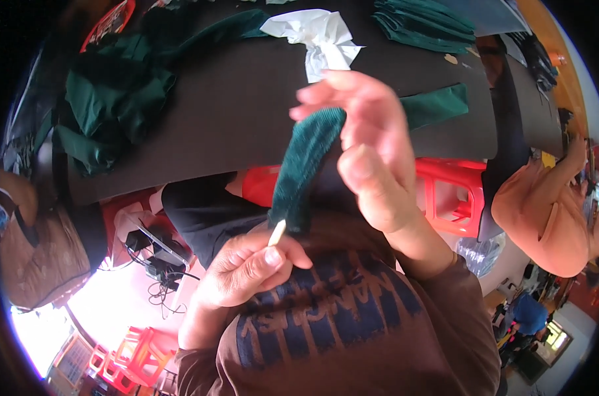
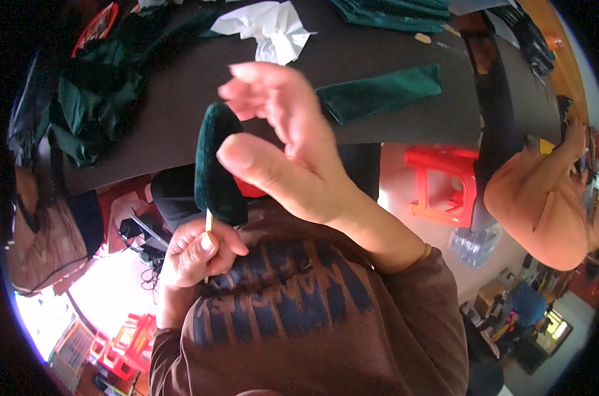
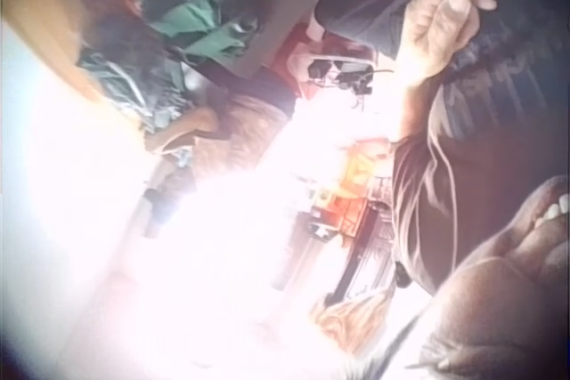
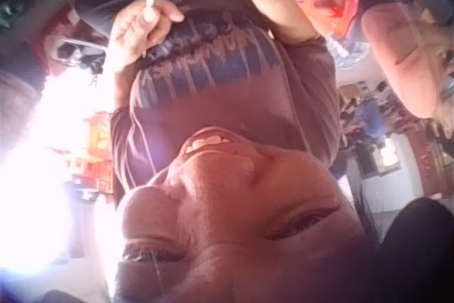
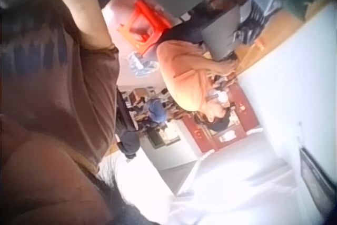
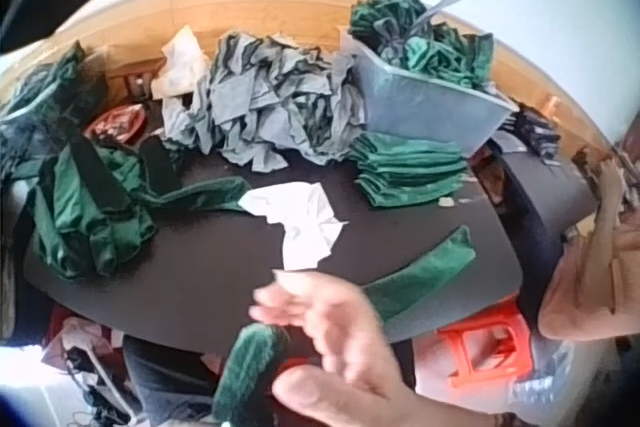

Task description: Turning fabric tubes inside out using a wooden stick.

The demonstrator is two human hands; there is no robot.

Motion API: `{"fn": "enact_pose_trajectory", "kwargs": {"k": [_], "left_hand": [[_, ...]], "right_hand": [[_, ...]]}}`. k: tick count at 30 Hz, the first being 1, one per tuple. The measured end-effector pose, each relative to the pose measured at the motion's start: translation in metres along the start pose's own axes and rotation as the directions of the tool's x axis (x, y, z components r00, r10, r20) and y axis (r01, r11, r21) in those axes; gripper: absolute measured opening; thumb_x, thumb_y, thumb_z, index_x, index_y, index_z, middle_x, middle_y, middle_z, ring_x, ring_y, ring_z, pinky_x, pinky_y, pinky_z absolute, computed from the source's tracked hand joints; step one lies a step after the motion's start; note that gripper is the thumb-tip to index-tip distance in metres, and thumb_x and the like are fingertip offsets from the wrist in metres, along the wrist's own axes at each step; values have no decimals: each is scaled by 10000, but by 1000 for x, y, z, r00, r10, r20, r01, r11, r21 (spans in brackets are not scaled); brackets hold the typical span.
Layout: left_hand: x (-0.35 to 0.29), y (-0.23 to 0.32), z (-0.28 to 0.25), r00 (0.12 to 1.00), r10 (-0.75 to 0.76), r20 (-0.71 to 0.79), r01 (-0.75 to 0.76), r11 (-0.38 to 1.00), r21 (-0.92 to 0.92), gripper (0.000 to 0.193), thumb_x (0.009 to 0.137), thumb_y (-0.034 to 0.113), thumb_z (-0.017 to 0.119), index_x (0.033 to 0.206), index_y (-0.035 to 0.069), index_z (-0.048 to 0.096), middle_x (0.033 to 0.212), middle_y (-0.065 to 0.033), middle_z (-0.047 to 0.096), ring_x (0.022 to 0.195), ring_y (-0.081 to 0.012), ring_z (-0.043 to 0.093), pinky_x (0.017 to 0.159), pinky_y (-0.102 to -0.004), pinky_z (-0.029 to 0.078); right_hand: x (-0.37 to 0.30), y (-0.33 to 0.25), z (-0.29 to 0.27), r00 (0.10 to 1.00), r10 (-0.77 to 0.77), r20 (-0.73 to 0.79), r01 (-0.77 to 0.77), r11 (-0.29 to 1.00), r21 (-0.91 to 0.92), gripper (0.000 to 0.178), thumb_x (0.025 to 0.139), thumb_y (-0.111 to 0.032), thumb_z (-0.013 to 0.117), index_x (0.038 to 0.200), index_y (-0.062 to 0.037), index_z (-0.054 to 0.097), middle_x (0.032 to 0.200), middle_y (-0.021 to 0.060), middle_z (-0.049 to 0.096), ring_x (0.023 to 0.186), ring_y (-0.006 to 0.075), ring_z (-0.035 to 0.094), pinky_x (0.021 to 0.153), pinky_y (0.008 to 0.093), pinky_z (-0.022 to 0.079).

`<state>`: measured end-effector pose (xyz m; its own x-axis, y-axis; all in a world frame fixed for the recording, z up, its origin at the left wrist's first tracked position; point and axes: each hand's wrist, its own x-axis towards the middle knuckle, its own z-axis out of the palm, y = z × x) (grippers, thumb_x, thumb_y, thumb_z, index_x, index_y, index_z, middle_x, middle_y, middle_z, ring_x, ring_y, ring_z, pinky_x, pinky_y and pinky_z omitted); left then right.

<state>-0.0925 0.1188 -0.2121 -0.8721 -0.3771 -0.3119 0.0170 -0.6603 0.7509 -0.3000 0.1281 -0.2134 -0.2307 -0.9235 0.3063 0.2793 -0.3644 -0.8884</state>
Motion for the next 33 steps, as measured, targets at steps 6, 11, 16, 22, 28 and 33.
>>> {"fn": "enact_pose_trajectory", "kwargs": {"k": [6,11,16,22,28,33], "left_hand": [[2,-2,-3,996,-17,88,18,1000,-15,380,941,283,429,983,-65,575,607,11,441,534,-49,357,525,-190,284],[1,-8,-4,994,96,-47,-88,985,150,341,934,240,423,942,-63,580,586,19,438,510,-49,350,509,-201,284],[1,-11,-4,985,149,-92,-121,960,253,317,934,223,423,908,-47,587,573,29,446,487,-47,357,493,-201,289],[-2,-18,1,960,241,-141,-170,904,392,292,935,229,457,908,-26,597,590,16,481,499,-51,407,493,-202,323],[-5,-28,-4,955,272,-120,-219,917,334,265,928,220,488,897,-13,610,612,-15,513,484,-76,432,495,-212,358],[-6,-27,-7,945,305,-114,-222,861,457,267,923,226,496,894,-11,614,656,-43,562,518,-117,492,521,-230,393]], "right_hand": [[-2,-9,8,982,177,72,-183,980,77,274,854,-270,603,877,-1,554,792,71,574,732,121,538,687,263,434],[-7,-14,3,965,258,43,-260,964,48,234,846,-229,620,822,-7,548,745,29,550,667,73,486,621,211,391],[-8,-15,8,985,171,-24,-172,984,-36,220,879,-184,595,741,-21,544,660,-66,485,615,5,420,531,178,356],[-13,-8,6,997,72,41,-60,969,-239,283,881,-186,577,672,-2,523,561,31,456,492,120,447,461,278,344],[-12,-6,-2,968,-178,178,231,910,-344,274,879,-161,557,662,1,517,548,83,454,459,240,466,447,329,349],[-12,-10,0,983,-131,125,163,941,-296,282,882,-167,555,659,1,521,543,82,457,464,237,470,453,327,350]]}}
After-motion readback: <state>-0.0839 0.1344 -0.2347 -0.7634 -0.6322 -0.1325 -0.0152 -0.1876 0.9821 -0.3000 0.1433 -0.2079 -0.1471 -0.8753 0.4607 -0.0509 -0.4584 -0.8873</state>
